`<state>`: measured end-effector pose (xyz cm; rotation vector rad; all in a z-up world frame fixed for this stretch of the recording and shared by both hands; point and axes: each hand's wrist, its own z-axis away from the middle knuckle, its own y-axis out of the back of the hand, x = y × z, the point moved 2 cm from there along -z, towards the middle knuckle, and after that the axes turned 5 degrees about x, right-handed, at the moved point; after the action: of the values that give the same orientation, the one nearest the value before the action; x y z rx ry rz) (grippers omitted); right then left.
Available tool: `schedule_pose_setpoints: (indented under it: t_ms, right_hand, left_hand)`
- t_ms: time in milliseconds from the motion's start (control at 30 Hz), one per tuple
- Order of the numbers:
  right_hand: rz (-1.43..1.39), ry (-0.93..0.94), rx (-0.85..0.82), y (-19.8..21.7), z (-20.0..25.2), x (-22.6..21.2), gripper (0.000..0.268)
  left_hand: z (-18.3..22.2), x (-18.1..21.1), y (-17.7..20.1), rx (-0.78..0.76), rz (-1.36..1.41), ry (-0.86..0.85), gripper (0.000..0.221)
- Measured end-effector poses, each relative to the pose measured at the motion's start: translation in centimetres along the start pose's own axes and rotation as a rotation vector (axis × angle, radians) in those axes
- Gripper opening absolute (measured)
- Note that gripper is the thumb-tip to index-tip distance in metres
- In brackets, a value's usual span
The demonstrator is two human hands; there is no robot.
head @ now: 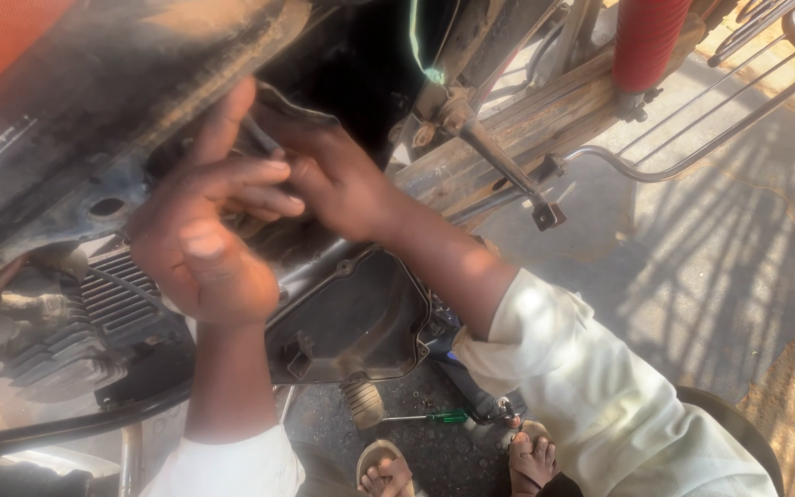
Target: Cleaning the air filter housing and components of a motorcycle using a cloth.
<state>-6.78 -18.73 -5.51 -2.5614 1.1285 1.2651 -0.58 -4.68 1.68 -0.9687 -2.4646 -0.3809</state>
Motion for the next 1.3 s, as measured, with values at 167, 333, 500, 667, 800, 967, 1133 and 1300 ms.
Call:
schedule_pose_setpoints:
  t_ms: [167,333,500,667,800,967,1133,1300]
  right_hand:
    - [0.05,-0.077,-0.03,0.6,1.8,-2.6,0.073]
    - [0.08,-0.304,-0.025,1.1,3.9,-6.4,0.064]
    - [-0.207,-0.155,0.061,0.4,5.3,-5.7,0.066]
    - [-0.38,-0.044,0.058,0.0,4.4,-5.5,0.062]
    - [-0.435,-0.036,0.029,-0.4,1.9,-3.1,0.056]
    - [-0.661,-0.25,-0.031,-1.1,-1.4,-0.3,0.056]
    - [-0.259,-0.189,0.065,-0.8,-0.7,-0.3,0.05]
    - [-0.052,-0.291,0.068,0.3,0.7,-2.7,0.043]
  left_hand:
    - [0.1,0.0,0.0,0.006,-0.04,-0.007,0.084]
    - [0.0,0.3,-0.3,0.004,-0.078,0.021,0.09]
    - [0.4,0.0,0.0,0.002,-0.05,0.063,0.092]
    - [1.1,-0.6,0.5,0.04,0.043,0.103,0.092]
    - [0.4,-0.2,0.2,0.025,0.037,0.101,0.095]
    - [0.8,-0.6,0.6,0.014,0.055,0.123,0.096]
    - [0.6,0.0,0.6,-0.006,0.033,0.128,0.096]
    - [0.0,0.7,0.2,-0.014,0.021,0.095,0.095]
